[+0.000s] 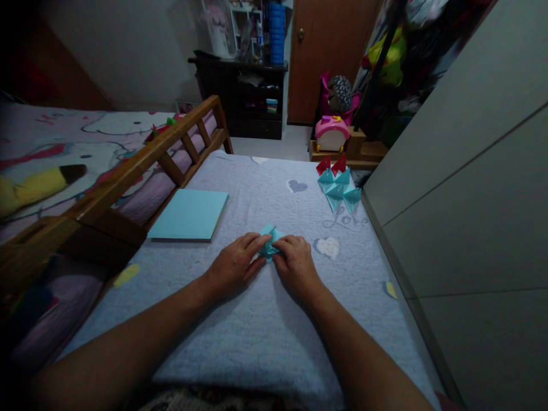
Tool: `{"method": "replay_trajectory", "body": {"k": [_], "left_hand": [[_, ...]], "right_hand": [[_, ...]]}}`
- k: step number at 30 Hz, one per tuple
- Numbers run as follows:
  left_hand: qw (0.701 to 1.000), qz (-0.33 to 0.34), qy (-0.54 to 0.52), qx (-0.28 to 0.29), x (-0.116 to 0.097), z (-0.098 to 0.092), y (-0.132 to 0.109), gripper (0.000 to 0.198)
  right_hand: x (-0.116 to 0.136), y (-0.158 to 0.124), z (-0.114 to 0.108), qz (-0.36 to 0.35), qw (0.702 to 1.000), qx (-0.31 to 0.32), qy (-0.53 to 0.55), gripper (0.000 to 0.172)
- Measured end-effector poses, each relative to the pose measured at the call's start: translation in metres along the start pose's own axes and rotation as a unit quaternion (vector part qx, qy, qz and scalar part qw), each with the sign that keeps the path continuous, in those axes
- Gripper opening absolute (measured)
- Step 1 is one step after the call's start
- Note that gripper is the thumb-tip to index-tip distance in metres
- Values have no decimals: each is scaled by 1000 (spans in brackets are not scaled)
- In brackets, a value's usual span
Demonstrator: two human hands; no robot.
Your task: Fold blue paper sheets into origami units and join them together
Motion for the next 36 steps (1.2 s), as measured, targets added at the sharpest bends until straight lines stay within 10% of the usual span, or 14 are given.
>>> {"method": "replay_trajectory", "body": {"k": [23, 36], "left_hand": [[1000, 4, -13, -9, 0, -2, -3, 30], [1000, 13, -13, -16, 1, -1, -5, 32]], "right_hand": [[14, 14, -9, -23, 984, 134, -112, 25], [2, 22, 6, 9, 998, 62, 3, 16]]}}
Point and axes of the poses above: each hand's wrist, its own y-axis towards the middle knuckle, its own z-axis out of the palm, x = y × z, the point moved 3 cm from there along y, towards the middle knuckle, and after that the axes turned 8 degrees about -z, right-handed, at the moved point
